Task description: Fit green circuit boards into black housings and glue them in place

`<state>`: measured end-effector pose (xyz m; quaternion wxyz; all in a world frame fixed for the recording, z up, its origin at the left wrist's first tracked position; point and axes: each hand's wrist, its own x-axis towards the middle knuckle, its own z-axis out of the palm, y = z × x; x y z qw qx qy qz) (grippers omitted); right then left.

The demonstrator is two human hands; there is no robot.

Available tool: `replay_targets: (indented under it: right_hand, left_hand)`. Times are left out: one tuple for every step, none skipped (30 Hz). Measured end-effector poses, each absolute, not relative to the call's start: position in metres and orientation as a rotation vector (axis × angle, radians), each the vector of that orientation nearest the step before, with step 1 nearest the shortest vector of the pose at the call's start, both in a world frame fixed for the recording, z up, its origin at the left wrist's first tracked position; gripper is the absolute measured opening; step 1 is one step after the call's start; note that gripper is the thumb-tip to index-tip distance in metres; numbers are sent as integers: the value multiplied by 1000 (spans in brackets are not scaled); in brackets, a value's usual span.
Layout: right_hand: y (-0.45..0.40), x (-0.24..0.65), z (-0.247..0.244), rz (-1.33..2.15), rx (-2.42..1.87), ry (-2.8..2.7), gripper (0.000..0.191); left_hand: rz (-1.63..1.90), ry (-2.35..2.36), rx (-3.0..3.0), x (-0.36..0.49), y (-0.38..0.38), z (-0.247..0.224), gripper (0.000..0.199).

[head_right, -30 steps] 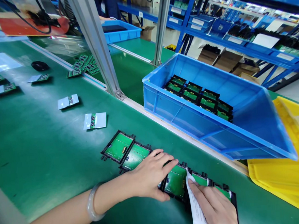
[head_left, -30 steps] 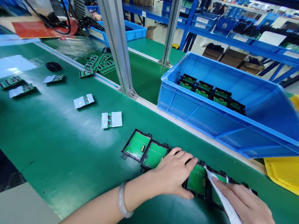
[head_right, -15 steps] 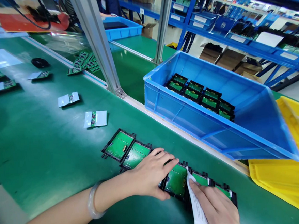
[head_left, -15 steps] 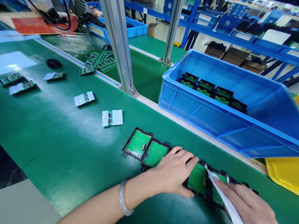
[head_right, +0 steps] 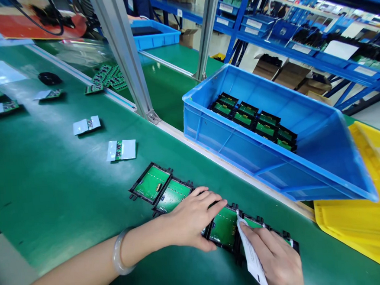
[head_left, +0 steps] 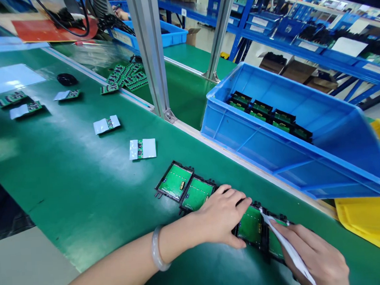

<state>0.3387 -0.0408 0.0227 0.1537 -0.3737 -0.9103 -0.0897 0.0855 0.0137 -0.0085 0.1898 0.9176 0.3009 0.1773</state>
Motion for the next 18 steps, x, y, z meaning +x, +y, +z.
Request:
replay_targets:
  right_hand:
    - [-40,338,24,-255,-1073,-2611,29]
    - [-38,336,25,-247,-1080,-2607,28]
    - [-37,334,28,-237,-1096,-2591,28]
    - [-36,331,30,-222,-1118,-2566,27]
    - [-34,327,33,-205,-1138,-2537,26]
    - [-32,324,37,-188,-1154,-2509,26]
    - [-30,320,40,-164,-1166,-2488,25]
    - [-28,317,42,-133,-1175,-2474,25]
    - [-26,314,45,-102,-1184,-2460,25]
    - [-23,311,47,-71,-1194,-2448,24]
    - [-21,309,49,-45,-1204,-2434,24]
    - [-18,307,51,-19,-1215,-2416,24]
    - [-15,307,52,8,-1231,-2395,23]
    - [-12,308,54,36,-1253,-2373,24]
    - [-9,309,54,55,-1278,-2345,26]
    - [-6,313,55,68,-1316,-2312,30]
    - [-4,317,55,69,-1363,-2269,33]
    - [-3,322,56,63,-1410,-2225,36]
  left_hand:
    - [491,848,2580,86,14,-9,95]
    - [485,849,2580,86,14,-9,95]
    - [480,851,2580,86,14,-9,95]
    - [479,851,2579,86,14,-9,95]
    - [482,850,2580,86,14,-10,95]
    - [486,848,2581,86,13,-10,96]
    - [490,844,2582,86,13,-10,96]
    - [493,843,2581,86,13,-10,96]
    - [494,843,2580,86,13,-11,96]
    - [491,844,2578,86,13,-10,96]
    - [487,844,2574,86,14,-10,96]
    - [482,843,2570,85,14,-10,96]
    - [476,841,2567,85,14,-10,96]
    - [470,838,2563,85,14,-10,97]
    - [465,838,2559,85,14,-9,97]
    - [460,839,2555,85,14,-9,98]
    - [456,841,2552,85,15,-9,99]
    - [454,842,2550,85,15,-8,99]
